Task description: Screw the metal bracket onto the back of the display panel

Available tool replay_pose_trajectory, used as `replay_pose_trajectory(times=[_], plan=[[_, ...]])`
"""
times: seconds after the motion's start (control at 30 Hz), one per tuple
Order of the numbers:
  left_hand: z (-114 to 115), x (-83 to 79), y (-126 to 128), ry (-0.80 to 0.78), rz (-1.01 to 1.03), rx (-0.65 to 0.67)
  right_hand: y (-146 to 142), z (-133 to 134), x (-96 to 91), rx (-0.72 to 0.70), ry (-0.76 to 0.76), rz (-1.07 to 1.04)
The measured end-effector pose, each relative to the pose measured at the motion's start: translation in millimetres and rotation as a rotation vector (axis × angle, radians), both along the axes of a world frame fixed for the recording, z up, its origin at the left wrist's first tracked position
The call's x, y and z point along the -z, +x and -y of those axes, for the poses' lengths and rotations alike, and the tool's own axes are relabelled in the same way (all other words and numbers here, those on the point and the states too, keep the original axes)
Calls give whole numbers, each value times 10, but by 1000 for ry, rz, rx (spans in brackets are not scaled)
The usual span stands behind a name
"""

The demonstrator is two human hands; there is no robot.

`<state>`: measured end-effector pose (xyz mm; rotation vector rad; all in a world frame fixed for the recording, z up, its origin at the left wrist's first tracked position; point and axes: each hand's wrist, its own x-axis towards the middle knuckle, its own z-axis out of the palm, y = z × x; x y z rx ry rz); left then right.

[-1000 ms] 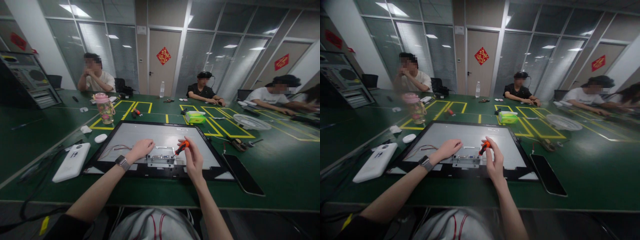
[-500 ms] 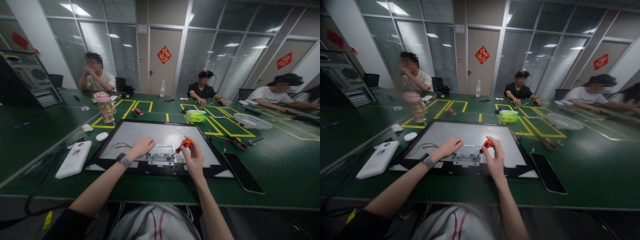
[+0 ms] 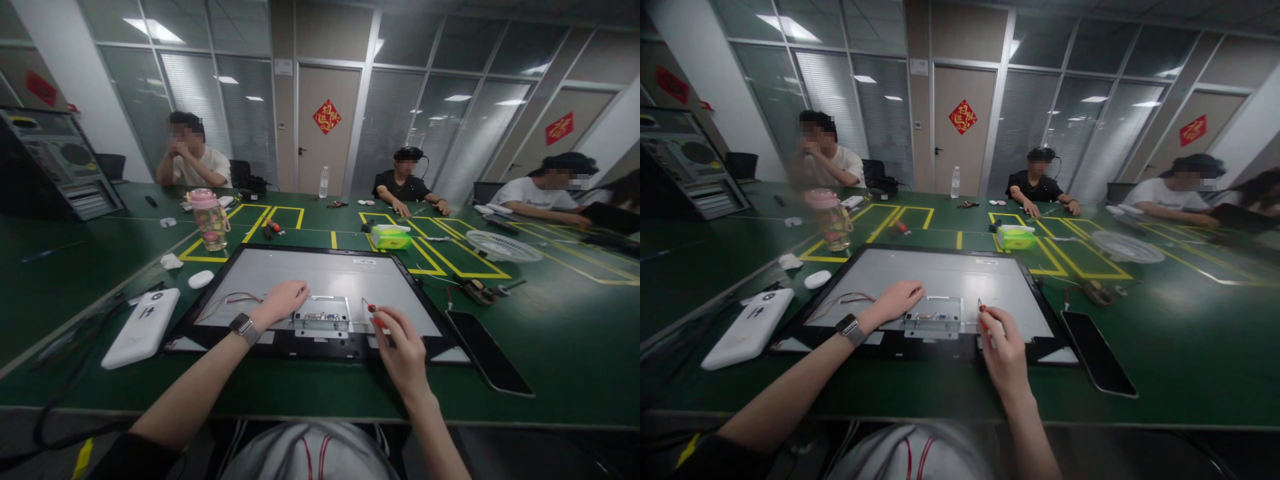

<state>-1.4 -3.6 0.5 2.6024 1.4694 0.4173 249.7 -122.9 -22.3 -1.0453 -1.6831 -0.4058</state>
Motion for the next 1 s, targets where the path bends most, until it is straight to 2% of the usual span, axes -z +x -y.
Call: replay_pose_trajectory(times=[0.1,0.17,0.3,0.47,0.6,0.7,0.8,0.87,1.0], plan=[[1,4,-4,5,-3,3,-134,11,34,-15,-126,171],[-3,8,-3,16,-8,1,-195,8,42,-74,-220,234],[-1,5,11,27,-32,-11,-206,4,24,-135,-313,230],[50,-22,28,91,-88,-9,-187,44,-48,-129,-428,220],[82,-119,55,274,-145,-30,-159,56,-51,-89,-468,223],[171,-288,107,519,-78,41,-140,33,-31,-72,-422,247],[455,-474,148,784,41,222,-166,34,-91,-33,-294,256],[768,-536,132,863,161,296,-198,83,-196,-40,-218,277],[1477,-445,-11,794,213,350,-198,353,-406,-103,-55,299]])
